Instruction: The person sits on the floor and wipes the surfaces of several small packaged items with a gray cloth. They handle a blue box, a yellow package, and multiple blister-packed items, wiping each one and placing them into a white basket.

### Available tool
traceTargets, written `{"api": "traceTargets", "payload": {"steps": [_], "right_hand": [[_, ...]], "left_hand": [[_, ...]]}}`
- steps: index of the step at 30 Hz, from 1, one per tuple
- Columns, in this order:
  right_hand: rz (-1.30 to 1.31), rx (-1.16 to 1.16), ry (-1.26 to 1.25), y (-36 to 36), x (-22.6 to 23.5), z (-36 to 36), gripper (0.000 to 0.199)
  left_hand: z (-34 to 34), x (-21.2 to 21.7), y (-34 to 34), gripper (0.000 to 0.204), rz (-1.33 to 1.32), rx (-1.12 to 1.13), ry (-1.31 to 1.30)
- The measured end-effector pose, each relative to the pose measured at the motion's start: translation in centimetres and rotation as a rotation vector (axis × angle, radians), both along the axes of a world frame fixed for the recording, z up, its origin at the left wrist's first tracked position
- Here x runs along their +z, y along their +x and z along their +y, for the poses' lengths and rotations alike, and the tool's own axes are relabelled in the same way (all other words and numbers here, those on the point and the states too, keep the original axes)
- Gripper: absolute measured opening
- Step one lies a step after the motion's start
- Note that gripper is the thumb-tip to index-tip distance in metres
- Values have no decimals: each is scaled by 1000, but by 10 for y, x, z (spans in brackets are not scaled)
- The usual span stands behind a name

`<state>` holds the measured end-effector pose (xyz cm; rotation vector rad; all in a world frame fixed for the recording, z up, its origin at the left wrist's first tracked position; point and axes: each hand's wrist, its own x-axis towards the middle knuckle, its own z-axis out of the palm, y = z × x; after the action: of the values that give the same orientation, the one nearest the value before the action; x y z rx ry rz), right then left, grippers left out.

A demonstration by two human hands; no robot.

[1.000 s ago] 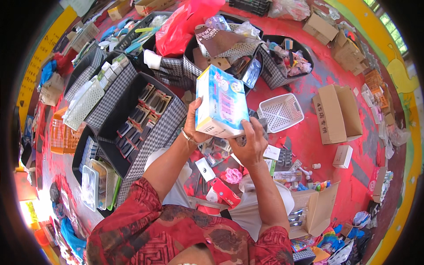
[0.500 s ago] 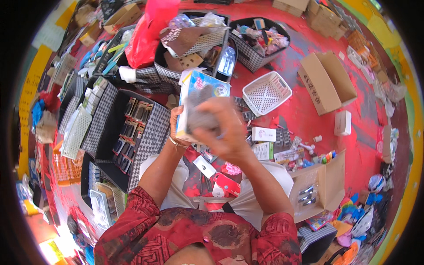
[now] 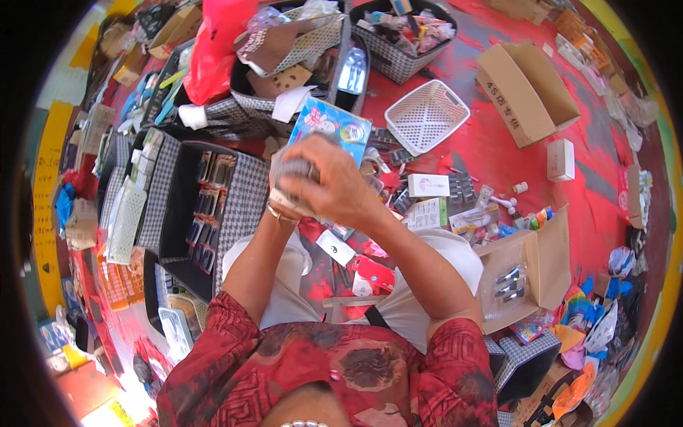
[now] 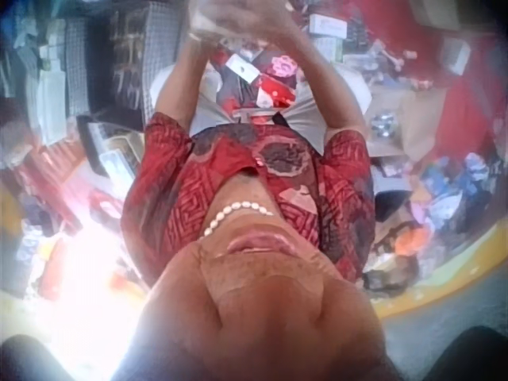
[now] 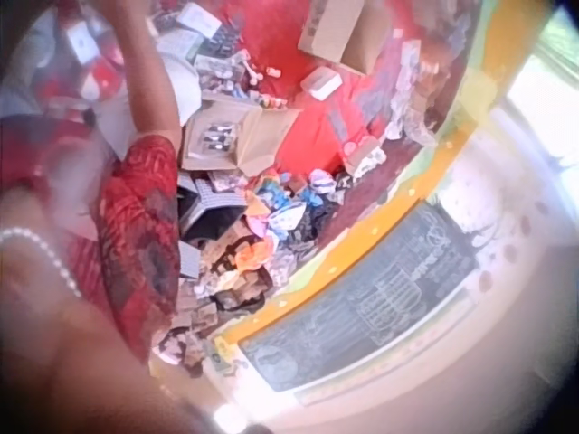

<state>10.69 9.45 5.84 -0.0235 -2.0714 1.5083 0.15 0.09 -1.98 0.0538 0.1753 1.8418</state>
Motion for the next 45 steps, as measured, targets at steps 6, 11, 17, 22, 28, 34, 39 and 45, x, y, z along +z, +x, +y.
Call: {"api": "traceTargets", "payload": {"steps": [6, 11, 17, 22, 28, 34, 39, 45], "right_hand": [[-201, 185, 246, 31, 20, 15, 21], [-161, -559, 93, 35, 30, 32, 18], [45, -192, 790, 1, -8, -10, 23], [-143, -402, 780, 27, -21, 28, 16], [90, -696, 591, 17, 2, 26, 18], [27, -200, 919, 8, -22, -9, 17], [-292, -551, 522, 33, -30, 46, 17], [-525, -104, -992, 25, -34, 46, 49]], "left_hand": [[-5, 12, -11, 61, 119, 75, -307], [-3, 6, -5, 65, -6, -21, -289], [-3, 6, -1, 61, 78, -12, -262], [-9, 18, -11, 73, 32, 150, -207], [-7, 15, -13, 68, -17, 228, -129], [-7, 7, -10, 60, 103, 331, -214], [-15, 17, -21, 61, -30, 262, -4], [-17, 12, -16, 54, -40, 173, -31]]}}
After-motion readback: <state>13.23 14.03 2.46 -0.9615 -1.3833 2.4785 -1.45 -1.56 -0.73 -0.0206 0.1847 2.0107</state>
